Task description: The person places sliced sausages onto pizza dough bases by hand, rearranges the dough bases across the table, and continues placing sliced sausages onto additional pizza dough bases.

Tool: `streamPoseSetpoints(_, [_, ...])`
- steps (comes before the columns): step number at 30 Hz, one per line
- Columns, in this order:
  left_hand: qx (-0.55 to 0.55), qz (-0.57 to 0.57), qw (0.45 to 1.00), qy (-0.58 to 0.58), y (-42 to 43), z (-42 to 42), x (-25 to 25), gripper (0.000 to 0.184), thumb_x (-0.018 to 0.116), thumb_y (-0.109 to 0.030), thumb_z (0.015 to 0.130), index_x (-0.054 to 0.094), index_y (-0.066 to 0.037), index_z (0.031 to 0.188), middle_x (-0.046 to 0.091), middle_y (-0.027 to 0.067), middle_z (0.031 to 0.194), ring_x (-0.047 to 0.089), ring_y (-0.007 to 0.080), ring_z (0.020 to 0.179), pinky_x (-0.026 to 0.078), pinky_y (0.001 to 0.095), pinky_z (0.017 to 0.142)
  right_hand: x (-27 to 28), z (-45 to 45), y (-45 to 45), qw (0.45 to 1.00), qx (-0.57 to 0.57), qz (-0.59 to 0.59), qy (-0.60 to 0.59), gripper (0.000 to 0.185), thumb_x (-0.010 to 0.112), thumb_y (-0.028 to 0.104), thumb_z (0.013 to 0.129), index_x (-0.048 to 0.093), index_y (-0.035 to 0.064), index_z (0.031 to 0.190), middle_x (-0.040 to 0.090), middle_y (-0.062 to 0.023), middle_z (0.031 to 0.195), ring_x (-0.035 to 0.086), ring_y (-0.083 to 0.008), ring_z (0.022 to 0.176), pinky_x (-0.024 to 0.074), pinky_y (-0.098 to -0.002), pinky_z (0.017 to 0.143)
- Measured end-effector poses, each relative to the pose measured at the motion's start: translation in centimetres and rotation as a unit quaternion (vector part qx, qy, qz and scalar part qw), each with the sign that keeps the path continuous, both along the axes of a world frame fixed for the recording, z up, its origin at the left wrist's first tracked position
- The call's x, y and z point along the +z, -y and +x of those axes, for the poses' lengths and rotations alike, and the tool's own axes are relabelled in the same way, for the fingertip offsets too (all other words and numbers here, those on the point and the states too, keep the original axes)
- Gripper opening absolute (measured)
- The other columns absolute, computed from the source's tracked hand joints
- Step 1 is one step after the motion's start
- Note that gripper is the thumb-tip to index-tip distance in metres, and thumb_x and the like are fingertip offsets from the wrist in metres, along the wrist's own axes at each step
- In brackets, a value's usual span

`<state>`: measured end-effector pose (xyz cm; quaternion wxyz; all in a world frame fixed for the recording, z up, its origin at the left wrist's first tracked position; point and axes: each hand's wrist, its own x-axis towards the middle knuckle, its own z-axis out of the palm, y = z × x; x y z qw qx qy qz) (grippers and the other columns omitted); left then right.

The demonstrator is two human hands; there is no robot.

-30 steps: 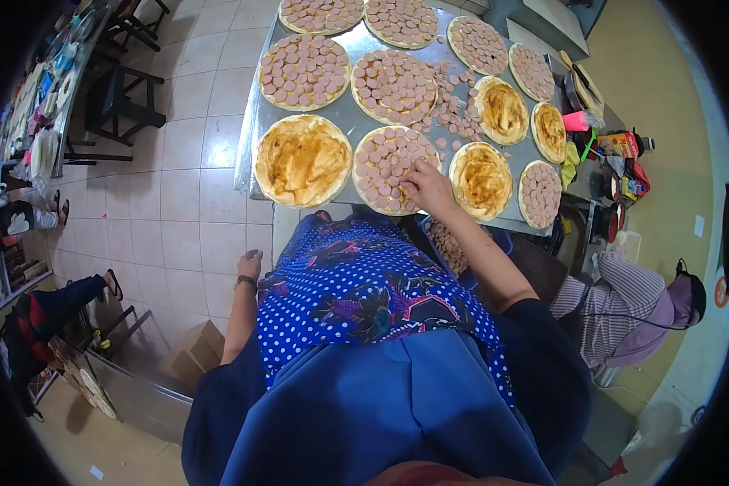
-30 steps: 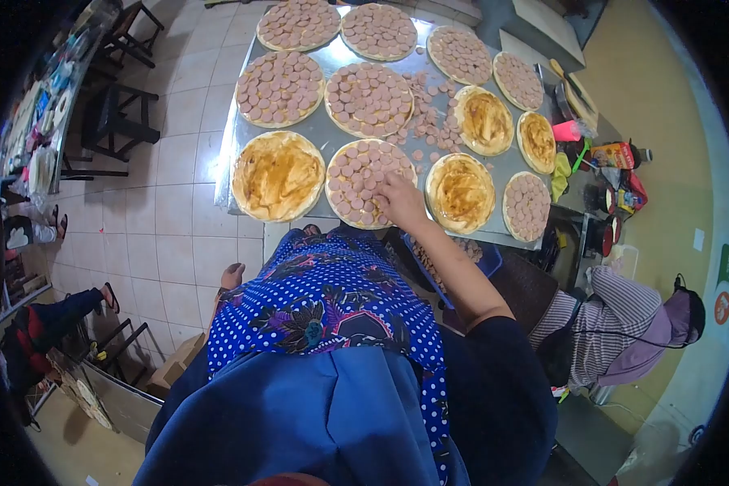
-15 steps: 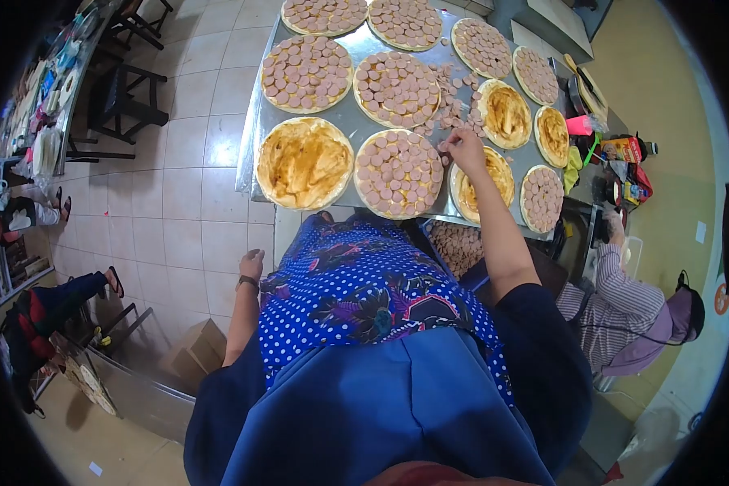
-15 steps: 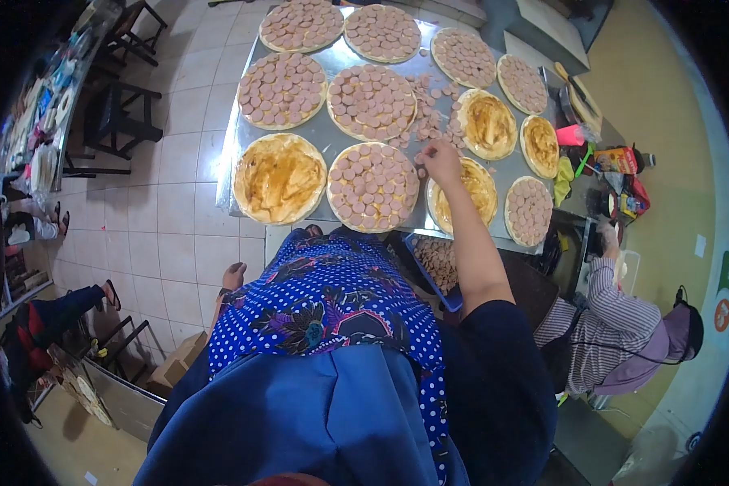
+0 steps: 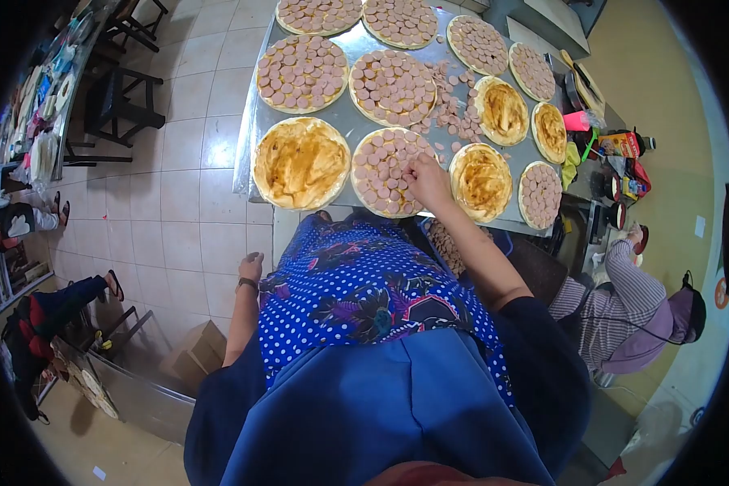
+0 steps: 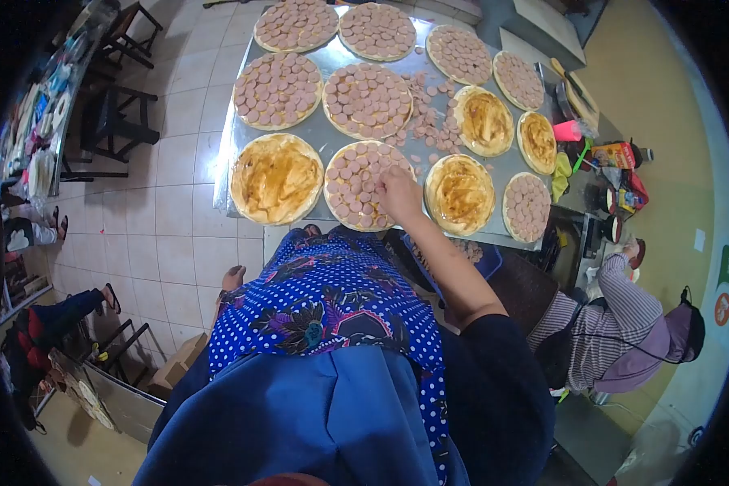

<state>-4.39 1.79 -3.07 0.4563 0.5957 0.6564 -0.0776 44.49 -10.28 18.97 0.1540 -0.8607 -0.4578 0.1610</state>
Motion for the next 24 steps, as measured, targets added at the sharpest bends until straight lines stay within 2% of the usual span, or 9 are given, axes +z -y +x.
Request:
streamPoseSetpoints(2, [-0.018, 0.013, 1.000, 0.016, -0.4, 0.0, -0.2, 0.042, 0.062, -0.036, 0.080, 0.066, -0.004, 0.106, 0.063, 0.0197, 0.108, 0.059, 0.0317, 0.104, 0.045, 0.0386, 0.090, 0.0, 1.2, 0.0, 1.000, 0.013, -0.003, -0.004, 0.011, 0.062, 0.019, 0.076, 0.065, 0.0079, 0.075, 0.061, -0.0085, 0.082, 0.060, -0.0277, 0.082, 0.0483, -0.0399, 0.068])
streamPoseSetpoints(4, [-0.014, 0.018, 1.000, 0.016, -0.6, 0.3, -0.1, 0.041, 0.061, -0.036, 0.080, 0.066, -0.004, 0.106, 0.064, 0.0195, 0.107, 0.059, 0.0317, 0.104, 0.045, 0.0386, 0.090, -1.0, 4.9, 0.0, 0.992, -0.124, 0.020, -0.006, 0.013, 0.062, 0.021, 0.076, 0.067, 0.0092, 0.079, 0.063, -0.0084, 0.084, 0.060, -0.0276, 0.082, 0.0486, -0.0400, 0.067])
streamPoseSetpoints(6, [-0.012, 0.022, 1.000, 0.014, -0.5, 0.3, 0.3, 0.041, 0.061, -0.036, 0.080, 0.066, -0.004, 0.106, 0.064, 0.0194, 0.107, 0.059, 0.0317, 0.104, 0.045, 0.0386, 0.090, -1.8, 8.9, 0.7, 0.984, -0.140, 0.003, 0.108, 0.014, 0.063, 0.021, 0.074, 0.068, 0.0106, 0.082, 0.065, -0.0105, 0.086, 0.060, -0.0285, 0.084, 0.0491, -0.0403, 0.068])
streamPoseSetpoints(10, [-0.029, 0.026, 0.999, 0.005, -0.3, 0.0, -0.2, 0.041, 0.060, -0.036, 0.081, 0.065, -0.004, 0.106, 0.064, 0.0196, 0.106, 0.059, 0.0317, 0.104, 0.045, 0.0388, 0.089, -3.2, 12.2, 1.1, 0.968, -0.025, -0.096, 0.229, 0.013, 0.063, 0.018, 0.073, 0.069, 0.0106, 0.082, 0.065, -0.0129, 0.087, 0.062, -0.0290, 0.084, 0.0493, -0.0405, 0.068])
streamPoseSetpoints(13, [-0.023, 0.015, 1.000, -0.004, -0.2, -0.2, 0.0, 0.041, 0.060, -0.036, 0.081, 0.065, -0.004, 0.107, 0.064, 0.0195, 0.107, 0.059, 0.0317, 0.103, 0.045, 0.0389, 0.089, -3.5, 12.1, 0.4, 0.969, -0.077, -0.156, 0.174, 0.013, 0.064, 0.016, 0.071, 0.068, 0.0096, 0.082, 0.066, -0.0141, 0.086, 0.061, -0.0296, 0.083, 0.0492, -0.0401, 0.069])
streamPoseSetpoints(16, [-0.007, 0.003, 1.000, 0.012, 0.0, -0.5, -0.4, 0.041, 0.060, -0.035, 0.081, 0.065, -0.004, 0.107, 0.064, 0.0194, 0.107, 0.059, 0.0319, 0.103, 0.045, 0.0389, 0.089, -2.3, 11.5, 0.0, 0.979, -0.117, -0.110, 0.124, 0.014, 0.067, 0.018, 0.071, 0.065, 0.0079, 0.081, 0.065, -0.0132, 0.081, 0.061, -0.0300, 0.081, 0.0485, -0.0394, 0.069])
streamPoseSetpoints(18, [0.006, 0.005, 1.000, 0.024, -0.1, -0.8, -0.4, 0.041, 0.060, -0.036, 0.081, 0.065, -0.004, 0.107, 0.064, 0.0193, 0.107, 0.060, 0.0320, 0.103, 0.045, 0.0389, 0.090, -0.6, 10.2, 0.4, 0.992, -0.119, -0.001, -0.031, 0.017, 0.070, 0.020, 0.071, 0.063, 0.0069, 0.079, 0.063, -0.0127, 0.079, 0.060, -0.0295, 0.079, 0.0477, -0.0386, 0.069])
streamPoseSetpoints(19, [-0.003, 0.010, 1.000, 0.020, -0.1, -0.7, 0.1, 0.041, 0.060, -0.036, 0.081, 0.065, -0.005, 0.107, 0.064, 0.0194, 0.107, 0.059, 0.0321, 0.104, 0.045, 0.0390, 0.090, -0.1, 9.1, 0.7, 0.993, -0.118, -0.001, -0.031, 0.017, 0.070, 0.020, 0.071, 0.063, 0.0069, 0.079, 0.063, -0.0127, 0.079, 0.060, -0.0295, 0.079, 0.0477, -0.0386, 0.069])
streamPoseSetpoints(24, [-0.033, 0.015, 0.999, 0.001, -0.2, -1.1, -1.0, 0.042, 0.060, -0.038, 0.081, 0.066, -0.006, 0.107, 0.063, 0.0197, 0.107, 0.059, 0.0322, 0.104, 0.045, 0.0395, 0.090, 1.9, 0.6, 2.1, 0.994, 0.014, 0.049, -0.101, 0.014, 0.069, 0.016, 0.072, 0.062, 0.0066, 0.079, 0.059, -0.0106, 0.080, 0.057, -0.0266, 0.077, 0.0470, -0.0367, 0.069])
